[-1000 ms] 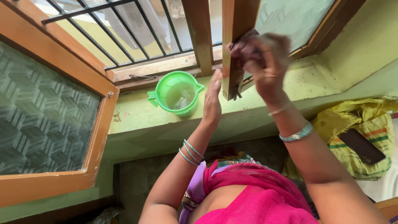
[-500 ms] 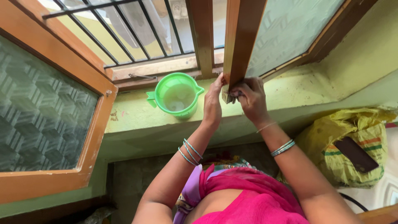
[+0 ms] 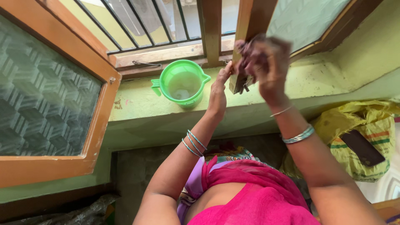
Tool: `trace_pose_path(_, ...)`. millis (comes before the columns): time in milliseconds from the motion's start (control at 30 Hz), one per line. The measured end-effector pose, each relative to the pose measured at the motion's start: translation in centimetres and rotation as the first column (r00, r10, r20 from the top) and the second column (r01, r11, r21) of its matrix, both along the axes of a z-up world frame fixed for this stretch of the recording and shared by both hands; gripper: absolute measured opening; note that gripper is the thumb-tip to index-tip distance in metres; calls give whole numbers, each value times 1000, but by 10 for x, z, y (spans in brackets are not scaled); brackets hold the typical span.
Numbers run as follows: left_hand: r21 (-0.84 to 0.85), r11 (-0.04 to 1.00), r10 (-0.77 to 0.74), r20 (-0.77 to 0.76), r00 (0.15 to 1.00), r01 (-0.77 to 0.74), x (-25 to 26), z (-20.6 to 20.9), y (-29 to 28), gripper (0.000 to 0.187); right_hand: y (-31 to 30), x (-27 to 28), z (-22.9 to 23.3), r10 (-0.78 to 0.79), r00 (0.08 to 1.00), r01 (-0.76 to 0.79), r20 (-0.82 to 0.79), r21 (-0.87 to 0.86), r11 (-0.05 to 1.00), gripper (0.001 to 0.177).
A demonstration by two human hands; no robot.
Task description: The person wipes the wooden frames and patterned glass of an open window with a cloth, rinsing the cloth in a green bucket of water between cleaning different sections.
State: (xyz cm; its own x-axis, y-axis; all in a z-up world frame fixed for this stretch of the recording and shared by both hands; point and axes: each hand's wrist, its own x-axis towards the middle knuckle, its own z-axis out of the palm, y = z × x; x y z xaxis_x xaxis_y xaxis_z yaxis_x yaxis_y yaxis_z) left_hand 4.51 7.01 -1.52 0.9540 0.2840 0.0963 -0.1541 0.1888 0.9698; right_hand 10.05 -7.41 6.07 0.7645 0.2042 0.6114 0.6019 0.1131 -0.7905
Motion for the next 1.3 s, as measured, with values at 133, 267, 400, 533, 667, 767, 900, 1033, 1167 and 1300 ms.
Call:
trace_pose_path(133,-74,997,-5,-34,999,2,4,7,7,66,12,-6,-56,-112,900,246,421,-280,928,25)
trace_pose_path(267,-74,997,-18,87,996,25,8,6,7,65,3,-12,-74,-106,846,328,522,-354,876,26)
trace_pose_path(400,-58,998,-13,130,991,21,2,3,4,66,-3,-13,-77,45,778,330,627,-469,819,18)
trace_pose_path(533,-74,996,-43,85,995,50,-3,4,8,65,-5,-19,-65,203,742,309,640,-594,743,13)
trace_pose_path(667,-64,997,-35,-28,999,33,-8,-21,9,69,-16,-29,-14,340,827,12,448,-619,786,17)
trace_pose_path(767,-120,991,46,-103,994,-58,-21,-62,-6,72,-19,-44,41,358,856,-134,372,-509,851,22)
trace_pose_path(900,-197,972,52,-334,941,-124,-33,-111,-18,75,-7,-50,110,282,664,58,692,-423,904,24)
trace_pose_path(1033,-387,916,-36,-344,938,-107,-15,-131,-13,79,16,-44,133,217,278,521,936,-337,784,18)
trace_pose_path(1167,-482,876,-107,-248,963,-27,0,-130,-9,85,28,-19,99,346,-6,847,938,-179,500,19)
trace_pose_path(1300,-541,841,-141,-204,969,9,2,-134,-5,89,27,-11,38,374,49,851,926,-235,471,15)
